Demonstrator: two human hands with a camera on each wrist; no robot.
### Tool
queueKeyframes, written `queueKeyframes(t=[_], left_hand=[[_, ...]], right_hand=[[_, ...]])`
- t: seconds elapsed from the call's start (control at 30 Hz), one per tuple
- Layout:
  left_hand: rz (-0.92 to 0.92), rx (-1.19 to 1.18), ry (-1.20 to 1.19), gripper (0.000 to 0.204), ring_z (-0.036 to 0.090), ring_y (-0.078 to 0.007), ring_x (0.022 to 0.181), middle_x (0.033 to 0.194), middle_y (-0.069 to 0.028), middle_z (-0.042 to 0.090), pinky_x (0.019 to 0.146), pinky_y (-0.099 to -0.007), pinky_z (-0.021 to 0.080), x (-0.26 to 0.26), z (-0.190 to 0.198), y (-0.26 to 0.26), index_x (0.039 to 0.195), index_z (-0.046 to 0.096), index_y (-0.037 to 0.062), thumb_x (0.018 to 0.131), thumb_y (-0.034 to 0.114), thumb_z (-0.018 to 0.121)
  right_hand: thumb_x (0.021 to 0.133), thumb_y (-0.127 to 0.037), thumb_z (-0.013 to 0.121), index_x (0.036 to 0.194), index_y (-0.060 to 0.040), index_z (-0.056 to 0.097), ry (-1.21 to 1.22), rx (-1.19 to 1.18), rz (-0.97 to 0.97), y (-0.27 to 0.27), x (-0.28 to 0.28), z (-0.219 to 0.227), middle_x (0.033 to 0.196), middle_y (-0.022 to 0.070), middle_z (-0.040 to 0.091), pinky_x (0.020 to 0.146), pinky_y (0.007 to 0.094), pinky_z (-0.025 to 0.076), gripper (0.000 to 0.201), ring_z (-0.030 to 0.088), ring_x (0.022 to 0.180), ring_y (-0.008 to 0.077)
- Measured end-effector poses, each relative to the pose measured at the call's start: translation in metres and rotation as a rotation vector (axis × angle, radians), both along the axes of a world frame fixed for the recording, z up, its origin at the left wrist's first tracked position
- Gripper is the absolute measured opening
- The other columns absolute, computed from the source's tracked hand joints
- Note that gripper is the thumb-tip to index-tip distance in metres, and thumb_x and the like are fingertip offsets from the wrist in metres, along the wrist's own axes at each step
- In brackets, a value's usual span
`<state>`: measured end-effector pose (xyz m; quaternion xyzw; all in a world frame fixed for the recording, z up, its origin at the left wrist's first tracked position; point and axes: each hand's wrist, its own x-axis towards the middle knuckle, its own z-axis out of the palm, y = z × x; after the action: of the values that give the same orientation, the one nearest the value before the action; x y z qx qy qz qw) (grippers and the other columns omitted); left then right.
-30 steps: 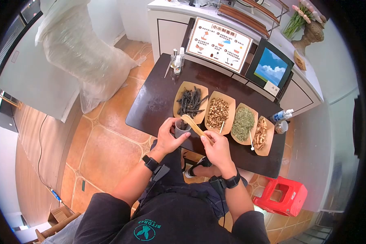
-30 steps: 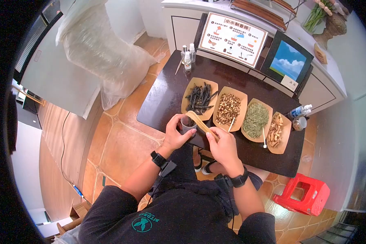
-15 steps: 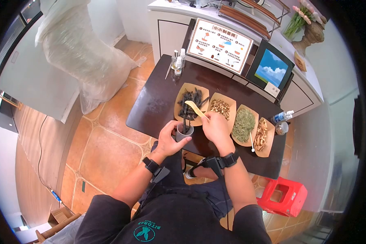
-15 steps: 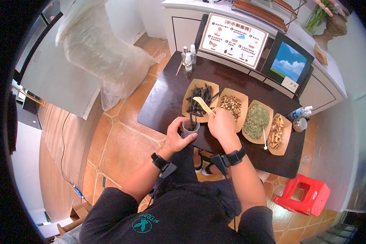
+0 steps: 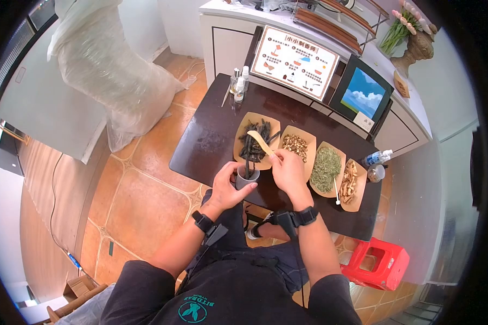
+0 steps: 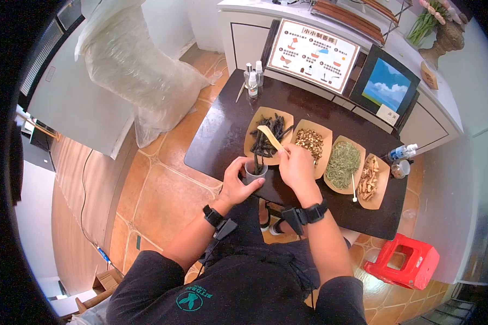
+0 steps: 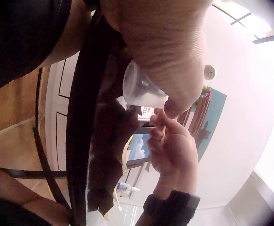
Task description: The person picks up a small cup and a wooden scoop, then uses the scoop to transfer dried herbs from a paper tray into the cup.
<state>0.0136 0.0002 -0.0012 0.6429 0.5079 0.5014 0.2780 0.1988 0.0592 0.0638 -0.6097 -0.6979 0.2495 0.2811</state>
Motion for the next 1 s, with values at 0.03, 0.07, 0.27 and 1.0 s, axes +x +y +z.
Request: queueKeyframes(t=[0.03, 0.07, 0.27, 1.0], left_hand=[[0.005, -0.004, 0.004, 0.051, 0.05, -0.0168, 0.067, 0.089, -0.0055, 0.057, 0.061, -0.0284, 0.043, 0.0, 0.001, 0.0, 0.109, 0.063, 0.0028, 0.07, 0.027, 0.085], [0.005, -0.004, 0.004, 0.051, 0.05, -0.0168, 0.067, 0.089, -0.0055, 0.057, 0.061, -0.0284, 0.043, 0.001, 0.0, 0.0, 0.109, 0.063, 0.0028, 0.07, 0.027, 0.085], [0.034, -0.024, 0.007, 0.049, 0.049, -0.0161, 0.067, 0.087, -0.0045, 0.056, 0.061, -0.0282, 0.043, 0.002, -0.002, 0.0, 0.108, 0.064, 0.0035, 0.07, 0.026, 0.085], [-0.023, -0.073, 0.032, 0.051, 0.055, -0.0165, 0.076, 0.095, -0.0069, 0.06, 0.068, -0.0283, 0.045, -0.001, 0.002, -0.003, 0.11, 0.062, 0.0001, 0.072, 0.024, 0.085]], right_hand=[[0.092, -0.017, 0.064, 0.093, 0.0006, 0.071, -0.001, 0.0, 0.0, -0.004, 0.003, 0.005, 0.081, 0.0215, 0.07, 0.073, 0.0481, 0.052, 0.019, 0.068, 0.08, 0.0408], [0.093, -0.016, 0.063, 0.094, 0.0013, 0.07, 0.072, 0.002, -0.017, -0.009, 0.005, 0.014, 0.081, 0.0211, 0.069, 0.072, 0.0463, 0.052, 0.019, 0.068, 0.08, 0.0404], [0.094, -0.013, 0.063, 0.099, 0.0026, 0.068, 0.231, 0.046, 0.027, -0.044, 0.027, 0.03, 0.089, 0.0201, 0.068, 0.072, 0.0416, 0.051, 0.018, 0.066, 0.081, 0.0388], [0.091, -0.022, 0.065, 0.09, 0.0009, 0.074, -0.133, -0.16, -0.003, -0.014, 0.011, 0.009, 0.085, 0.0239, 0.071, 0.079, 0.0489, 0.053, 0.025, 0.069, 0.085, 0.0413]])
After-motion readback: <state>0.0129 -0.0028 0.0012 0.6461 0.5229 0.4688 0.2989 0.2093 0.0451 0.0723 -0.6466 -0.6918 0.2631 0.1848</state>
